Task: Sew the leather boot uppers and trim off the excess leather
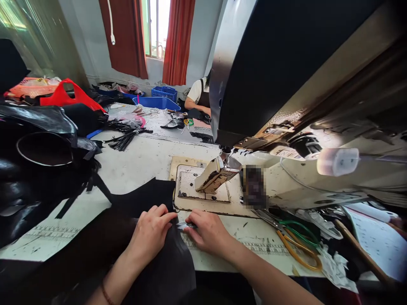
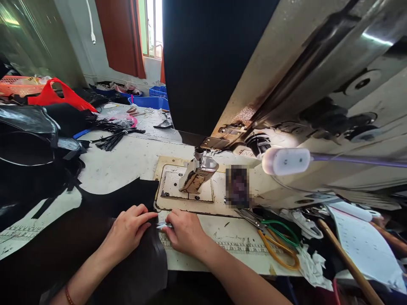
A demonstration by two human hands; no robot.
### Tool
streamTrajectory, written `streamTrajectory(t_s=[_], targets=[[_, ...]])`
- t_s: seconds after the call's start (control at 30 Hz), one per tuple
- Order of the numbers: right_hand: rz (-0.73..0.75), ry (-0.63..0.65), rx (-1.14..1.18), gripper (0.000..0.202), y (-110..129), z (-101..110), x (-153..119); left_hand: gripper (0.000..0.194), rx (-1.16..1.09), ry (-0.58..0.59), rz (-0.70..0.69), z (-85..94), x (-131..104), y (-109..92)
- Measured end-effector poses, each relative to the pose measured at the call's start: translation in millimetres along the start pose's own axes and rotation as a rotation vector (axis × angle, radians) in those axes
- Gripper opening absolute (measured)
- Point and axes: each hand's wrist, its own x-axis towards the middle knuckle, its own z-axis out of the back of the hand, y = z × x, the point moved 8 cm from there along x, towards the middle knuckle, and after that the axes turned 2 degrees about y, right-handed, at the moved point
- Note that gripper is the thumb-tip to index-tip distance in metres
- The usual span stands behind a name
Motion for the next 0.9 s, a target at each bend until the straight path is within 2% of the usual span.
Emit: streamTrajectory(t_s=[0.27, 0.33, 0.43, 0.5, 0.57, 0.67, 0.7, 0.83, 0.9], targets=[[0.032, 0.016, 0.056, 0.008, 4, -3, 9, 0.019, 0.009, -0.001, -0.045, -4.6, 6, 2], [0.006, -0.027, 0.094, 0.006, -2, 1, 9, 0.022, 0.014, -0.014, -0.050, -7.0, 5, 5], [-0.093, -0.157, 0.158, 0.012, -19, 14, 2, 0.027, 0.033, -0.031, -0.030, -7.0, 1, 4], [-0.125, -0.213, 0.225, 0.015, -25, 18, -4, 0.028, 0.061, -0.043, 0.011, -5.4, -4, -4], [-0.125, -0.204, 0.340, 0.023, -24, 15, -7, 0.025, 0.100, -0.065, 0.075, -4.3, -9, -17], [-0.187, -0.144, 0.484, 0.024, -21, 3, -7, 0.045, 0.171, -0.082, 0.180, -7.1, -15, -35], [-0.214, -0.139, 0.493, 0.024, -20, 2, -7, 0.045, 0.188, -0.080, 0.199, -9.0, -16, -38], [-0.185, -0.211, 0.524, 0.018, -15, 8, -11, 0.009, 0.202, -0.039, 0.190, -12.4, -18, -32], [-0.155, -0.252, 0.583, 0.015, -15, 9, -15, 0.013, 0.201, -0.008, 0.183, -11.0, -17, -26]])
